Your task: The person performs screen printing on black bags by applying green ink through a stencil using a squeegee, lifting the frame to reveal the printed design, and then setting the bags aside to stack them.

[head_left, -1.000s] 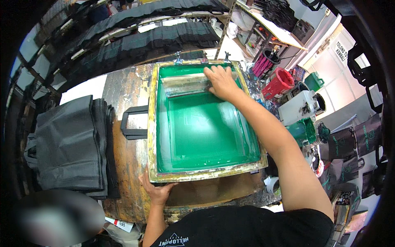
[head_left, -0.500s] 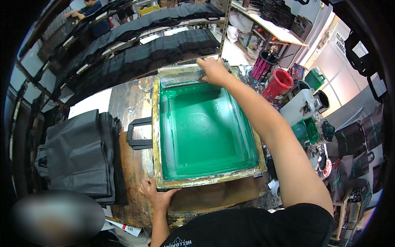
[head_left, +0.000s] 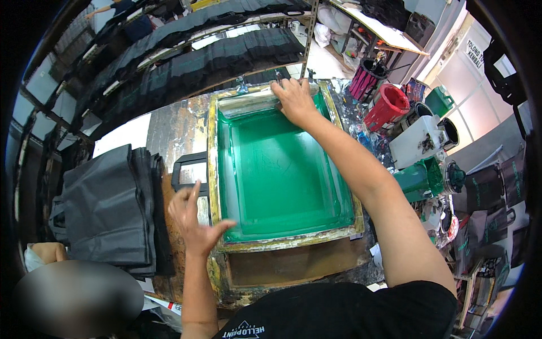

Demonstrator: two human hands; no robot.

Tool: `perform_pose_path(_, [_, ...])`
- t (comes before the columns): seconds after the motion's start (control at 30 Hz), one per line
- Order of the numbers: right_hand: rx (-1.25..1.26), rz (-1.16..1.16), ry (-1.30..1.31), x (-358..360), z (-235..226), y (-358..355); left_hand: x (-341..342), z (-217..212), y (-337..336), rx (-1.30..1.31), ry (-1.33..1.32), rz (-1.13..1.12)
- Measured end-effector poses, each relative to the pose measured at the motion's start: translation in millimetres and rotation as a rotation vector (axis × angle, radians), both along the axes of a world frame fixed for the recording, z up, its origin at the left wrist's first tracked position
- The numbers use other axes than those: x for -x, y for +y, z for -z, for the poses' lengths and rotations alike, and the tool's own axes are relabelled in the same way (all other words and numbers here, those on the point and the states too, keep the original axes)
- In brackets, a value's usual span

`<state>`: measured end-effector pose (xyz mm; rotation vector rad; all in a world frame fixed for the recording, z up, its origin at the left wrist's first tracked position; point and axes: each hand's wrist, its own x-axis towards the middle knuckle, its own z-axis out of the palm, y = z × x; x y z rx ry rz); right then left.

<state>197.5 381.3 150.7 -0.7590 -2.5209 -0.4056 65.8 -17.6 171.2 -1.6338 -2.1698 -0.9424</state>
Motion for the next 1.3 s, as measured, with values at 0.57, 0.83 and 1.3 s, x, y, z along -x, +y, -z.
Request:
perform_pose_path(0.57, [0.33,-0.014,-0.138,-37,-1,48,85,25,273,0.133,0.309,0.052])
perform_pose_path(0.83, [0.292,0.018,-0.206,-47,-5,31,76,18,259,0.225,0.34,0.033])
perform_pose_path(1.3, [0.383,-0.047,-0.214,-148,-16,-124,-19,14,106,0.156,0.319,0.098])
